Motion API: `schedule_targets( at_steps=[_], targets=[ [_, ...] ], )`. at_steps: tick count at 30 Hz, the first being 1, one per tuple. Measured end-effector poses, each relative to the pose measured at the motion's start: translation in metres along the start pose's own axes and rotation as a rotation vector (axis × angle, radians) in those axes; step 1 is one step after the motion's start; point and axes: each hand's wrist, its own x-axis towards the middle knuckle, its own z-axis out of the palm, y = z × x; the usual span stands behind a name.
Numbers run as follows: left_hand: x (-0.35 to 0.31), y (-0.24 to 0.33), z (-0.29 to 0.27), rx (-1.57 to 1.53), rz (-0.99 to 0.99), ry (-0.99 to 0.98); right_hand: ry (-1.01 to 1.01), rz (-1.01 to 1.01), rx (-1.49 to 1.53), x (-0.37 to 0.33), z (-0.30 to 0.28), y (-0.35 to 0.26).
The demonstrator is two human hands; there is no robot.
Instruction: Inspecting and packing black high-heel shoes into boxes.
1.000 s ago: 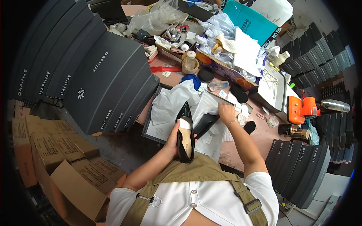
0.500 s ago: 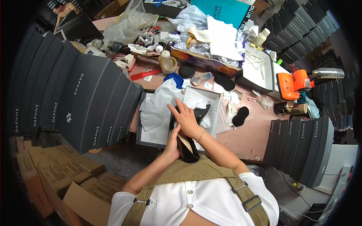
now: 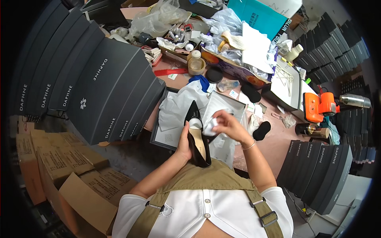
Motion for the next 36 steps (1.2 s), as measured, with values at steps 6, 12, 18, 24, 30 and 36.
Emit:
schedule_targets(
  at_steps=[6, 12, 18, 24, 30, 36],
  targets=[
    [0.007, -0.012, -0.008, 0.092, -0.051, -0.066, 0.065, -0.340, -0.885, -0.011, 0.050, -0.002],
    [0.005, -0.014, -0.007, 0.173, -0.027, -0.128, 0.251, -0.173, -0.897, -0.032, 0.078, -0.012],
    [0.009, -0.013, -0.015, 0.184, -0.093, -0.213, 0.406, -0.360, -0.956, -0.044, 0.082, 0.002],
    [-0.002, -0.016, 0.012, 0.253, -0.163, -0.219, 0.593, -0.367, -1.262, -0.029, 0.074, 0.013],
    [0.005, -0.015, 0.015, 0.319, -0.198, -0.286, 0.764, -0.224, -1.162, -0.024, 0.074, 0.004],
    [0.009, -0.015, 0.006, 0.302, -0.285, -0.317, 0.797, -0.194, -1.016, -0.037, 0.069, 0.000]
  ],
)
